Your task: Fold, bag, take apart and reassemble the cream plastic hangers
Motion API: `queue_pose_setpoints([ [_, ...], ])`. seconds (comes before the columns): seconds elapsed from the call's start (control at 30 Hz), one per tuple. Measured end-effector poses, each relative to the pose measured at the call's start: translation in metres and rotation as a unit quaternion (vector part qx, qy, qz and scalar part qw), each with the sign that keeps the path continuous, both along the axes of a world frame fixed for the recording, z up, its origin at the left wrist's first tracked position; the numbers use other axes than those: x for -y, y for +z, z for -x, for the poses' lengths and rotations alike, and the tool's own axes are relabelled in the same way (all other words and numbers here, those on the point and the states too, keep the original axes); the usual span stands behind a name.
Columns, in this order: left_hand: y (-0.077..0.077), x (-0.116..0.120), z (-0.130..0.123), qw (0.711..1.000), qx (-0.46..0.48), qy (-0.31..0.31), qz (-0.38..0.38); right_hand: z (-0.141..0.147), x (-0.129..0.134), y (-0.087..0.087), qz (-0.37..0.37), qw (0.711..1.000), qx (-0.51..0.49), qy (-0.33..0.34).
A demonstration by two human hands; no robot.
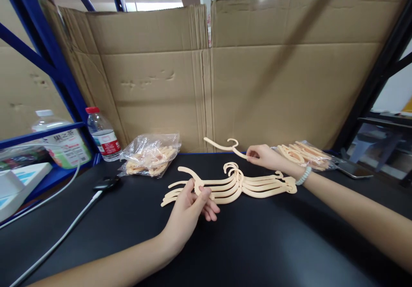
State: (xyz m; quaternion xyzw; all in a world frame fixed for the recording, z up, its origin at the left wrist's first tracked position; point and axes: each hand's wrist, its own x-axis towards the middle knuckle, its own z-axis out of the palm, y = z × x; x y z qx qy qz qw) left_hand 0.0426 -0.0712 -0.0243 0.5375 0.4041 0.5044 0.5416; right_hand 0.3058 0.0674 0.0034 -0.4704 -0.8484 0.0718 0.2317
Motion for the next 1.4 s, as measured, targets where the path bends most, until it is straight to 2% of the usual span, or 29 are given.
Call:
queue_pose_setpoints([
  [0.17,0.005,-0.004,0.003,1.0,0.016,0.012,-0.008,-0.004,0.019,0.039,-0.108,0.993,-0.035,-0.012],
  [0.27,0.008,-0.006,0.007,0.999,0.038,0.025,-0.017,-0.013,0.044,0.045,-0.158,0.987,-0.042,0.002],
  [0.4,0.013,-0.009,0.012,0.996,0.084,0.036,-0.022,-0.021,0.076,0.026,-0.177,0.984,-0.025,0.019],
  [0.53,0.018,-0.018,0.017,0.992,0.124,0.037,0.013,-0.021,0.092,-0.002,-0.183,0.98,-0.077,0.013],
  [0.7,0.021,-0.029,0.023,0.989,0.14,-0.031,0.023,-0.02,0.096,-0.022,-0.222,0.969,-0.106,0.028],
  [0.83,0.022,-0.027,0.025,0.985,0.142,-0.091,0.023,-0.022,0.096,-0.029,-0.236,0.964,-0.113,0.039],
  [1.0,0.025,-0.021,0.025,0.981,0.155,-0.105,0.042,-0.026,0.1,-0.032,-0.25,0.96,-0.125,0.034],
  [1.23,0.022,-0.018,0.023,0.965,0.188,-0.17,0.068,-0.027,0.106,-0.034,-0.254,0.957,-0.142,0.014],
  [1.4,0.023,-0.018,0.023,0.96,0.199,-0.171,0.1,-0.026,0.105,-0.034,-0.252,0.957,-0.14,0.02],
])
